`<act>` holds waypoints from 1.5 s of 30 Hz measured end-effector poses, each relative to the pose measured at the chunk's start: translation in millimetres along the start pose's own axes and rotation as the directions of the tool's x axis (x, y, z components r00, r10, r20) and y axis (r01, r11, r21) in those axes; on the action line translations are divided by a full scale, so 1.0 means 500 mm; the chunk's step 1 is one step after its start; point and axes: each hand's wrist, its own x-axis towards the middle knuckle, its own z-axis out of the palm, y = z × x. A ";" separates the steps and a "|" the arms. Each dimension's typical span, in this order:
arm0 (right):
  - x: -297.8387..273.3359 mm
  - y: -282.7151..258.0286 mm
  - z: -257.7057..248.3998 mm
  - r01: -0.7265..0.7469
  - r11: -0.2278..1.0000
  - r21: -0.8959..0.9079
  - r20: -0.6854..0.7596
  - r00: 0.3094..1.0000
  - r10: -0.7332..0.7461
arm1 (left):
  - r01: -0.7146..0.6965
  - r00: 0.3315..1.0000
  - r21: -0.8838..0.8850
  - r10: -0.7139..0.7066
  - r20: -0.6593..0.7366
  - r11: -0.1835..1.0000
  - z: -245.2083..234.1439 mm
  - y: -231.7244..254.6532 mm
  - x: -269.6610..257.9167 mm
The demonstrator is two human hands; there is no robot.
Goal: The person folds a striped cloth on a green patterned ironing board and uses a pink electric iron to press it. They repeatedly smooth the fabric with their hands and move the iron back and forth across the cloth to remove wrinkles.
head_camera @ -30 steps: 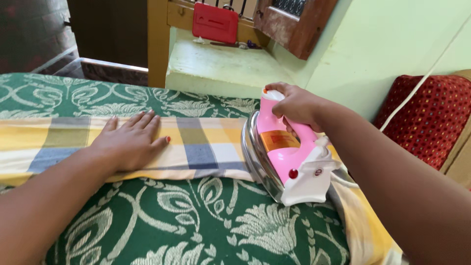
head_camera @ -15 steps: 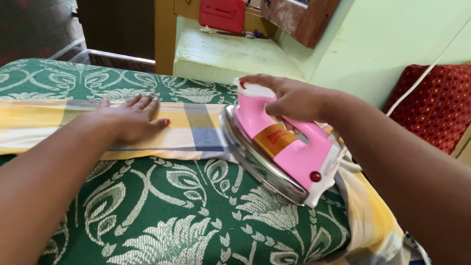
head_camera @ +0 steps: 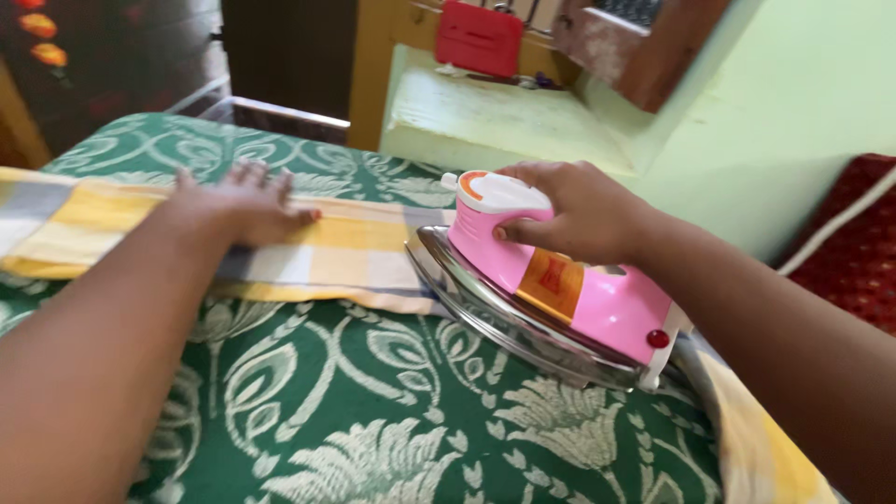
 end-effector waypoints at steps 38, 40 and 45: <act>0.279 -0.316 0.097 0.495 0.851 0.175 0.061 0.857 -0.511 | 0.255 0.720 -0.476 -0.494 -0.487 0.842 0.057 -0.383 -0.118; 0.273 -0.308 0.094 0.476 0.842 0.255 0.107 0.851 -0.514 | 0.260 0.733 -0.470 -0.490 -0.472 0.843 0.057 -0.386 -0.119; 0.227 -0.242 0.070 0.265 0.927 0.265 0.240 0.913 -0.329 | 0.280 0.735 -0.543 -0.540 -0.409 0.792 0.056 -0.389 -0.117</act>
